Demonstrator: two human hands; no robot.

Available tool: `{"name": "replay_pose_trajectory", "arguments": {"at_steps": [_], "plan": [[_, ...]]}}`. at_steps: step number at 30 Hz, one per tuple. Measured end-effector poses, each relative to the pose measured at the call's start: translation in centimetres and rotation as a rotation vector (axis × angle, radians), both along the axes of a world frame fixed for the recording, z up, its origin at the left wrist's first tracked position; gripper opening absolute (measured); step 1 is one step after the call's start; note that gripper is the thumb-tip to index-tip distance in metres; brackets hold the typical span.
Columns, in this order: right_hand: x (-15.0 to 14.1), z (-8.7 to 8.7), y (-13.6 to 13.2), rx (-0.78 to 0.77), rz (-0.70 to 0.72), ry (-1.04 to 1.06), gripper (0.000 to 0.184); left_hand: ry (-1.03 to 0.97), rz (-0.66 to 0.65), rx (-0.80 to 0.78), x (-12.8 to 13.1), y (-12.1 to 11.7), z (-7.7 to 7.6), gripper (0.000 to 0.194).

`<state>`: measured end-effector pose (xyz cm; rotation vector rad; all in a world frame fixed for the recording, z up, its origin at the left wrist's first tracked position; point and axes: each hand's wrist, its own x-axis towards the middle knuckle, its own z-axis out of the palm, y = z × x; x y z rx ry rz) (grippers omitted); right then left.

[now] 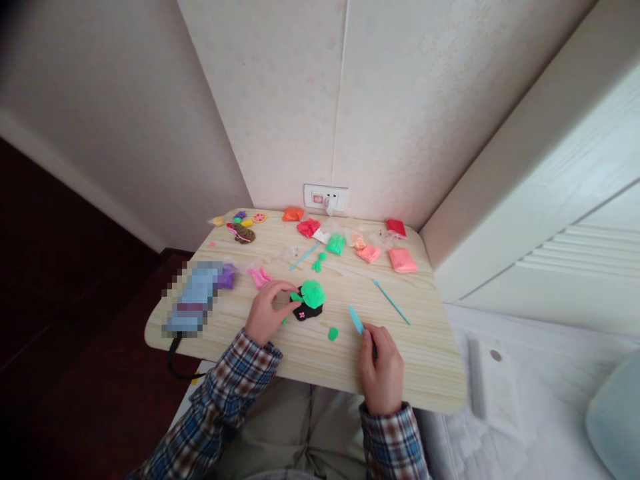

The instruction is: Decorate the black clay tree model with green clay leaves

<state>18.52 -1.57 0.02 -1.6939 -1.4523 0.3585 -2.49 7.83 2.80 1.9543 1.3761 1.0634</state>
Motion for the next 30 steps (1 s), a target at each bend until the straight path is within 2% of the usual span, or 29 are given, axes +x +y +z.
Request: {"name": "replay_pose_trajectory", "arguments": {"at_steps": [10,17,27,30], "plan": [[-0.14,0.0,0.12,0.037,0.009,-0.035,0.023,-0.003,0.006,-0.032,0.43,-0.17,0.0,0.037],[-0.05,-0.28,-0.08,0.057,-0.001,-0.064,0.023,0.038,0.016,0.023,0.52,-0.43,-0.45,0.021],[-0.12,-0.43,-0.02,0.101,0.003,-0.05,0.024,0.044,0.035,0.125,0.39,-0.77,-0.59,0.009],[-0.07,-0.48,-0.05,0.107,0.001,-0.059,0.024,0.052,0.034,0.142,0.46,-0.84,-0.61,0.013]]}}
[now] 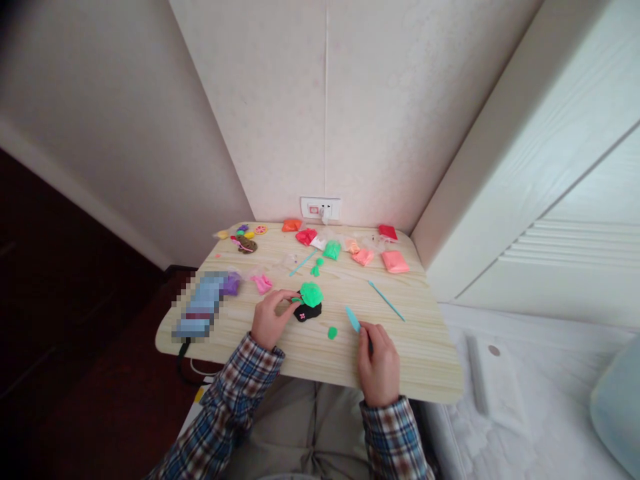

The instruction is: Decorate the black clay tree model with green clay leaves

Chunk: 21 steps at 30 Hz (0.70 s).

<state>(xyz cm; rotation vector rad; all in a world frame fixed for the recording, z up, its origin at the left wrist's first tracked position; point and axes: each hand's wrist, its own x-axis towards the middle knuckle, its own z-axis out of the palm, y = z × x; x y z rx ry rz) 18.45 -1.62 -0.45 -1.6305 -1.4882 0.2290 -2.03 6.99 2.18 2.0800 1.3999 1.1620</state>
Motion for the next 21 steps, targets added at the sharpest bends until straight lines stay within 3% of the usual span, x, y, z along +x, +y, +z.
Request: {"name": "replay_pose_trajectory", "arguments": {"at_steps": [8,21], "plan": [[0.05,-0.03,-0.19,0.014,-0.011,-0.01,0.025,0.01,0.05,0.034,0.18,-0.27,-0.17,0.028],[0.17,-0.46,-0.28,0.023,0.0,0.014,0.026,0.015,0.096,0.092,0.02,-0.14,-0.35,0.01]]}}
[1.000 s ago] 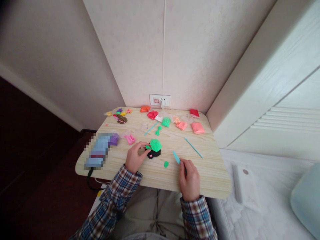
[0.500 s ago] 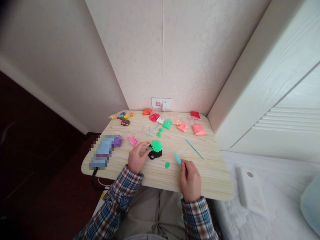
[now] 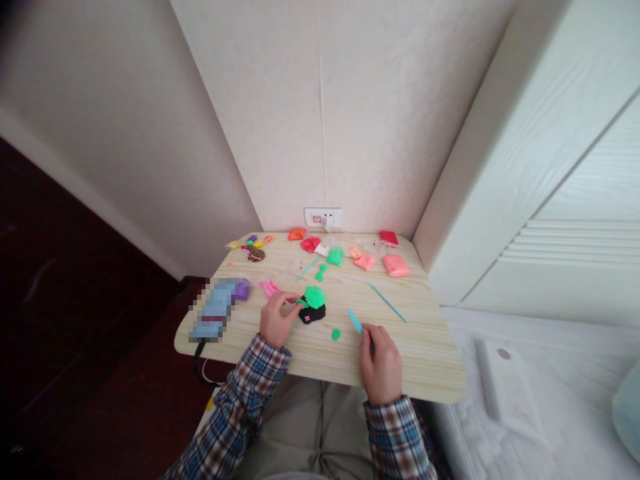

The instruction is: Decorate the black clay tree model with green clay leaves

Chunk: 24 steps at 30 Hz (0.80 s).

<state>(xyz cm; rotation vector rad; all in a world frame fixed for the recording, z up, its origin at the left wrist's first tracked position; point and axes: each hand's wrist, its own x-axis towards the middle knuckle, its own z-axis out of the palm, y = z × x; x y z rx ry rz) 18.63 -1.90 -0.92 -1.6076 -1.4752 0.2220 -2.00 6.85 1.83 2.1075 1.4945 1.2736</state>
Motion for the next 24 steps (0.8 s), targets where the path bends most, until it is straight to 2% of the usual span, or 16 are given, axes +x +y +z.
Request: {"name": "replay_pose_trajectory", "arguments": {"at_steps": [6,14,24], "plan": [[0.05,0.15,-0.08,-0.01,0.001,0.007,0.026,-0.016,-0.031,0.031,0.06,-0.12,0.41,0.005],[-0.05,0.37,-0.13,-0.019,-0.004,0.005,0.026,-0.05,-0.071,0.057,0.18,-0.38,1.02,0.008],[-0.06,0.37,-0.13,-0.019,-0.006,0.003,0.025,-0.051,-0.079,0.056,0.28,-0.42,0.89,0.012]]}}
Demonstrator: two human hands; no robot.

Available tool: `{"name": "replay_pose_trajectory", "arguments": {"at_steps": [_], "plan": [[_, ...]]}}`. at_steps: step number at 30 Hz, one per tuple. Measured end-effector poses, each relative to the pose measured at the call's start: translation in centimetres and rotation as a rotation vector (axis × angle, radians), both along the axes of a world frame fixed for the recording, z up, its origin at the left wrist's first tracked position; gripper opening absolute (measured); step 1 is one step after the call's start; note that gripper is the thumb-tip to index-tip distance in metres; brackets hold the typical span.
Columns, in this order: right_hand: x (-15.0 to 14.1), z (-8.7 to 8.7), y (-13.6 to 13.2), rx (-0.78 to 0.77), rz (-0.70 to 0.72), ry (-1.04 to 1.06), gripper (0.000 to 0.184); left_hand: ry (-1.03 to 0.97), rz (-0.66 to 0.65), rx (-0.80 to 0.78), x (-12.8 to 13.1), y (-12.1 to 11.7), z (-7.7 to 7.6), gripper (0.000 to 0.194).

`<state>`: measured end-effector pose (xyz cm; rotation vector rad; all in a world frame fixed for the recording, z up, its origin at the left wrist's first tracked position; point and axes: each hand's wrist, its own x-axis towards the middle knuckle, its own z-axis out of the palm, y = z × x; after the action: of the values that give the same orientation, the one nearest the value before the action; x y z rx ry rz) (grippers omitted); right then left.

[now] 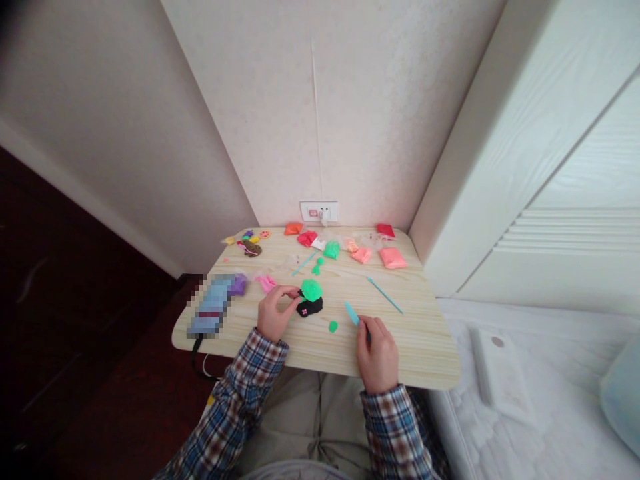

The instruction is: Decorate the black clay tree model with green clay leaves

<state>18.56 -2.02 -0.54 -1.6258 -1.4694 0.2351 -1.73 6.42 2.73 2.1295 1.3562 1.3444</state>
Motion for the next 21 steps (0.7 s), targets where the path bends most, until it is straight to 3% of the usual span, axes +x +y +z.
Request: {"name": "replay_pose_trajectory", "arguments": {"at_steps": [8,13,14,16,17,21], "plan": [[-0.1,0.2,0.0,0.013,0.002,-0.001,0.027,-0.034,0.039,0.001,-0.1,0.1,-0.1,0.009],[-0.1,0.1,0.3,0.021,-0.15,0.05,0.029,-0.1,0.104,0.034,-1.0,-0.2,0.6,0.017],[-0.1,0.0,0.4,0.013,-0.189,0.076,0.03,-0.151,0.176,0.072,-1.2,-0.4,0.9,0.018],[-0.2,0.2,0.5,-0.009,-0.263,0.142,0.03,-0.401,0.513,0.272,-1.4,-1.0,1.7,0.016],[-0.3,0.4,0.6,-0.015,-0.297,0.179,0.03,-0.479,0.59,0.341,-1.4,-1.2,2.2,0.017],[-0.9,3.2,0.6,0.013,-0.314,0.3,0.03,-0.489,0.364,0.275,-0.9,-2.2,3.5,0.019]]}}
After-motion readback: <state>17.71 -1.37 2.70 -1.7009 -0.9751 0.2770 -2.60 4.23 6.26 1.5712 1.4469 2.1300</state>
